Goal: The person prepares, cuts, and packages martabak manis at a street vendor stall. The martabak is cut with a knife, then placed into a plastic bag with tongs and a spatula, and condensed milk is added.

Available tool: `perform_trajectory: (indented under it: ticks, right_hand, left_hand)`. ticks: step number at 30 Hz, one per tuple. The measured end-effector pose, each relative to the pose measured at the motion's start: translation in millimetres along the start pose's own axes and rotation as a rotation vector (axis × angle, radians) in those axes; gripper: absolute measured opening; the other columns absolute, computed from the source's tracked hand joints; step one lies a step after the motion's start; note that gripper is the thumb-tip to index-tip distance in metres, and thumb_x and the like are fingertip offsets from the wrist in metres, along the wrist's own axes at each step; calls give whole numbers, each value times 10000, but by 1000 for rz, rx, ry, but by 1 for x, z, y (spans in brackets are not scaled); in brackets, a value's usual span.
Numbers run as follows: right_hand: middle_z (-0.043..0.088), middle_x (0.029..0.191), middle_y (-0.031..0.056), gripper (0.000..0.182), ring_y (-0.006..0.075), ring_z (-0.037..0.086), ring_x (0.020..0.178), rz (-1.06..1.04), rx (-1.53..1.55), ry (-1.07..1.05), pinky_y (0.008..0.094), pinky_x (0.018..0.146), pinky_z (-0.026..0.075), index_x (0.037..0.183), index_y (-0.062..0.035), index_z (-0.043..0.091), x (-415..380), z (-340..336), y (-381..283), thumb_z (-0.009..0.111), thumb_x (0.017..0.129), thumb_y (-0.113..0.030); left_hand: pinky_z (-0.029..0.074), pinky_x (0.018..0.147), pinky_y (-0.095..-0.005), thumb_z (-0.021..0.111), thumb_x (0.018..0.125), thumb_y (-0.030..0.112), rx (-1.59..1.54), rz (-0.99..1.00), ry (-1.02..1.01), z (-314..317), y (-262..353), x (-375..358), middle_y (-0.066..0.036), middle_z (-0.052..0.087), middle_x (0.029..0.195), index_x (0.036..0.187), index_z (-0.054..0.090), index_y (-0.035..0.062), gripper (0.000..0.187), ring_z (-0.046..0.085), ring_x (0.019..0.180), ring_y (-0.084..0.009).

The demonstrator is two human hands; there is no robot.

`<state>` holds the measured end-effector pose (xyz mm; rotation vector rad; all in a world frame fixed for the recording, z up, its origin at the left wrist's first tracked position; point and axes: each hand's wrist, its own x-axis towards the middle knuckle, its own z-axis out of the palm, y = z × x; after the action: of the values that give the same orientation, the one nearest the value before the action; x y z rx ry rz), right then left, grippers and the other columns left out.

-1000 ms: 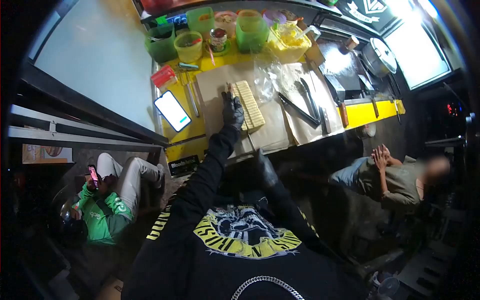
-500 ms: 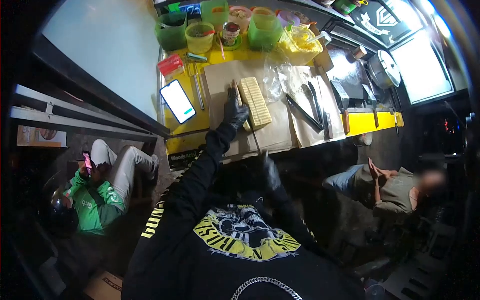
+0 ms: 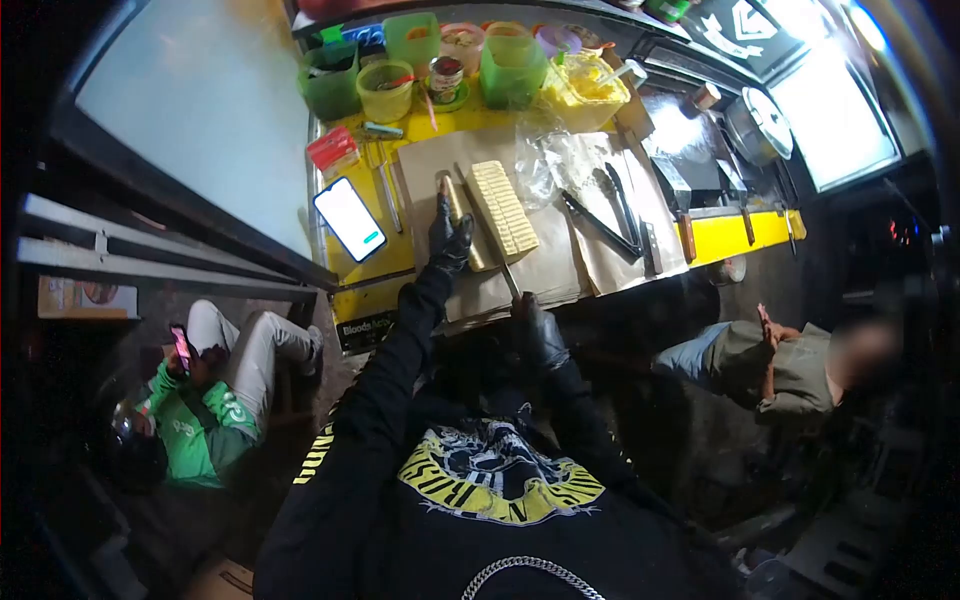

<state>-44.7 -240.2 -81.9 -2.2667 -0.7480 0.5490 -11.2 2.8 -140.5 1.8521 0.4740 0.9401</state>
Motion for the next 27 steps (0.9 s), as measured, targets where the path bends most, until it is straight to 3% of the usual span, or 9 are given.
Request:
perform_trajectory:
  ticks: [4,5,6,7,12,15,19,22,27]
  right_hand:
    - [645,816,165,343,297,618,661,161,542,47,380,545,446,1235,6,493,-19,-41,-18,434,1009,-246]
    - [637,796,147,336,284,610,614,298,935,87,372,511,441,1263,12,466,-33,-46,-12,462,997,-193]
    - [618,777,146,353,295,597,579,-172,244,204,363,501,453,1287,22,436,-46,-61,-12,492,962,-105]
    - [618,777,146,353,295,597,579,-171,257,208,363,501,453,1287,22,436,-54,-65,-3,492,962,-105]
    - [605,829,197,384,410,605,683,-157,45,464,390,569,472,1237,5,474,-57,-74,17,441,855,22]
    - [608,843,208,381,417,608,699,-51,142,406,389,576,478,1226,9,480,-54,-85,7,418,853,58]
    - [614,826,220,298,416,622,730,-151,140,467,410,579,479,1179,6,492,-59,-80,3,473,882,-4]
    - [607,771,221,245,417,621,716,-51,177,346,433,561,472,1142,3,503,-50,-64,5,508,905,-58]
    - [563,667,228,271,412,559,557,-373,148,483,423,462,413,1209,-26,483,-31,4,37,507,951,-105]
  left_hand:
    - [457,909,-293,543,881,145,-645,-517,-226,-15,0,18,-193,495,1351,1478,313,148,640,563,1160,-259]
    - [415,957,-366,571,851,167,-142,-171,-383,-28,27,26,-185,413,1408,1449,363,175,633,486,1225,-294]
    - [374,1004,-438,599,821,190,359,191,-512,-42,58,38,-177,332,1464,1419,412,203,626,408,1290,-328]
    - [332,1052,-511,626,792,212,859,565,-608,-51,85,50,-169,251,1521,1389,461,231,621,331,1355,-363]
    - [148,1139,-592,812,445,95,823,823,-1199,-10,112,78,-144,175,1559,1356,466,254,987,167,1435,-377]
    - [210,1106,-606,832,445,167,565,1018,-1195,-2,90,97,-182,429,1388,1268,516,170,882,375,1327,-368]
    - [456,938,-441,817,591,305,296,875,-840,-7,85,112,-210,599,1090,1137,522,-19,700,586,984,-394]
    - [503,849,-440,625,761,664,794,-209,-640,-12,104,116,-324,590,1108,1433,-3,-123,1211,610,997,-436]
    - [465,914,-507,445,844,683,570,-560,-448,10,33,81,-329,550,1202,1453,230,-36,966,561,1102,-461]
